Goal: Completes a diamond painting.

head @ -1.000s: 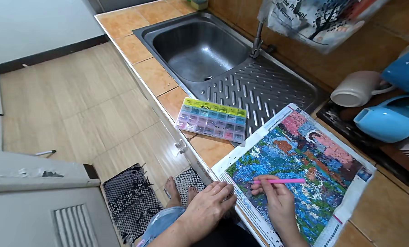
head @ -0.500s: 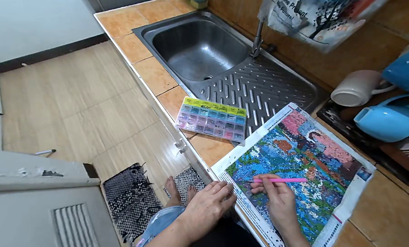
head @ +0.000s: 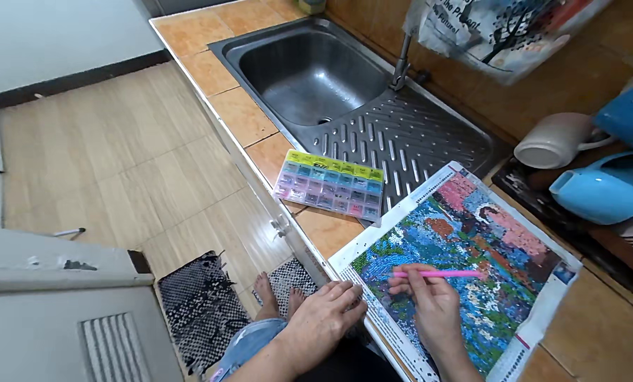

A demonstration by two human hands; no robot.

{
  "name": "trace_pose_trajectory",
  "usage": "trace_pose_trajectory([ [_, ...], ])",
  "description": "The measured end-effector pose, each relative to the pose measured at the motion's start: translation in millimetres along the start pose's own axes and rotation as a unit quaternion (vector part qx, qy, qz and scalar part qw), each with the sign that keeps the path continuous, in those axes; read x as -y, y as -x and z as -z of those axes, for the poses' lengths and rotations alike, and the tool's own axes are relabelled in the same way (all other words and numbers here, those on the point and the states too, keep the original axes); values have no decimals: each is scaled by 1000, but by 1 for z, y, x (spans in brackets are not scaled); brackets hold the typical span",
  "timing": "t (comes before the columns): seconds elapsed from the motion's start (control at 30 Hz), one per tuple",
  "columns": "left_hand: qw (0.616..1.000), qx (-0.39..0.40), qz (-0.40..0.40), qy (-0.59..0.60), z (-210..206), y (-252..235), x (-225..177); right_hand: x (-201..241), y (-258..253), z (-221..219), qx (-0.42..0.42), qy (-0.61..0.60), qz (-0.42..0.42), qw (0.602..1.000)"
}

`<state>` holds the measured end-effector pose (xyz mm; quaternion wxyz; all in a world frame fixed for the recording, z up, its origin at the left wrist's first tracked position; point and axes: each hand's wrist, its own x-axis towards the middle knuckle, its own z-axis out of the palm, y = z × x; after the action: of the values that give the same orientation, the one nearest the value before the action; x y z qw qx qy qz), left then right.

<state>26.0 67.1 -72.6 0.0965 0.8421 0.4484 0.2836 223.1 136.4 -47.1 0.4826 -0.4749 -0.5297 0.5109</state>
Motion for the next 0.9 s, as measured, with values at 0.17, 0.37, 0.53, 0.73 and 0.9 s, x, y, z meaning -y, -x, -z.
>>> trace_pose_trajectory([
  [0.17,1000,5,4,7,1,1,-1,3,-14,-18,22,40,39,998],
  [0.37,1000,12,5,15,2,1,-1,1,-31,-35,44,98,42,993],
  [0.53,999,15,15,25,2,2,-2,-4,-37,-36,55,148,38,987],
  [0.73,999,11,13,28,2,2,-2,2,-36,-33,53,135,23,989],
  [0.9,999,15,16,30,2,3,-2,12,-31,-19,37,116,33,992],
])
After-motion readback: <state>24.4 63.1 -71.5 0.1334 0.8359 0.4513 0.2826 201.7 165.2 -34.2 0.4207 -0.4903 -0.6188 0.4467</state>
